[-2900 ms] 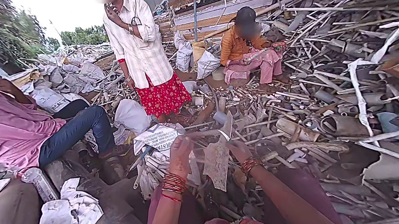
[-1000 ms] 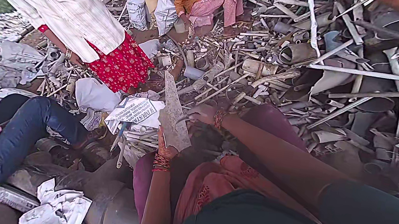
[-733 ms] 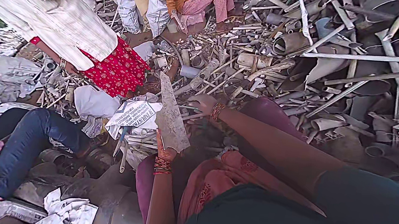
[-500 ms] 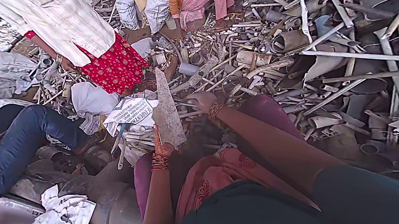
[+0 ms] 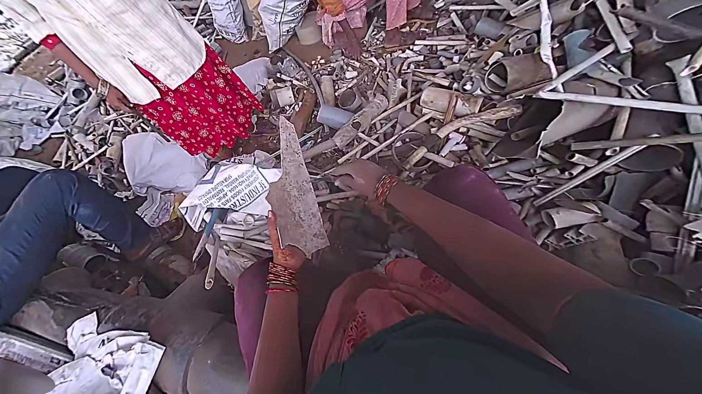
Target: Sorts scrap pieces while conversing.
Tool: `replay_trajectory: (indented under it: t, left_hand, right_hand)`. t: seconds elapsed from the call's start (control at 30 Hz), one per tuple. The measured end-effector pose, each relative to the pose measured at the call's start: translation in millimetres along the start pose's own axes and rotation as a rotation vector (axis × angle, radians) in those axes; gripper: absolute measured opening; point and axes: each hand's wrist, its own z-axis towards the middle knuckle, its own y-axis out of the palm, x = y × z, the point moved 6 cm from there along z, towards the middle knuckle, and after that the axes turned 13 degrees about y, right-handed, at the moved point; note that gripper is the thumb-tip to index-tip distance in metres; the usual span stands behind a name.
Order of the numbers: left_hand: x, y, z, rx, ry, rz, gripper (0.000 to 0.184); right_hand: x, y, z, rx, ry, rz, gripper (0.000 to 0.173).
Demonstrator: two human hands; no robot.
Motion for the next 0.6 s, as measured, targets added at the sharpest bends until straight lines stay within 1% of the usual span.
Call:
replay_trajectory:
  t: [0.07, 0.13, 0.2, 0.27, 0.37, 0.47, 0.6]
  left_hand:
    - [6, 9, -5, 0.009, 0.004, 0.074, 0.067]
    - [4, 2, -1, 0.048, -0.008, 0.004, 0.065]
    - [0, -3, 2, 0.015, -0.009, -0.043, 0.062]
    - [-4, -3, 1, -0.004, -0.021, -0.087, 0.059]
    - [-3, 0, 2, 0.001, 0.005, -0.041, 0.059]
    - [-2, 3, -2, 0.002, -0.003, -0.006, 0.060]
    - [-3, 8, 2, -0.001, -0.046, -0.068, 0.061]
  right_hand:
    - [-5, 1, -2, -0.053, -0.042, 0.006, 0.028]
    - [-11, 1, -4, -0.141, -0.023, -0.082, 0.030]
    - [-18, 3, -7, -0.154, -0.024, -0.119, 0.031]
    - [-20, 5, -9, -0.133, 0.034, -0.118, 0.033]
    - [-19, -2, -4, -0.110, 0.131, -0.066, 0.039]
    - [-18, -4, 0, -0.067, 0.139, -0.015, 0.040]
    - [-15, -9, 4, -0.012, 0.176, 0.044, 0.038]
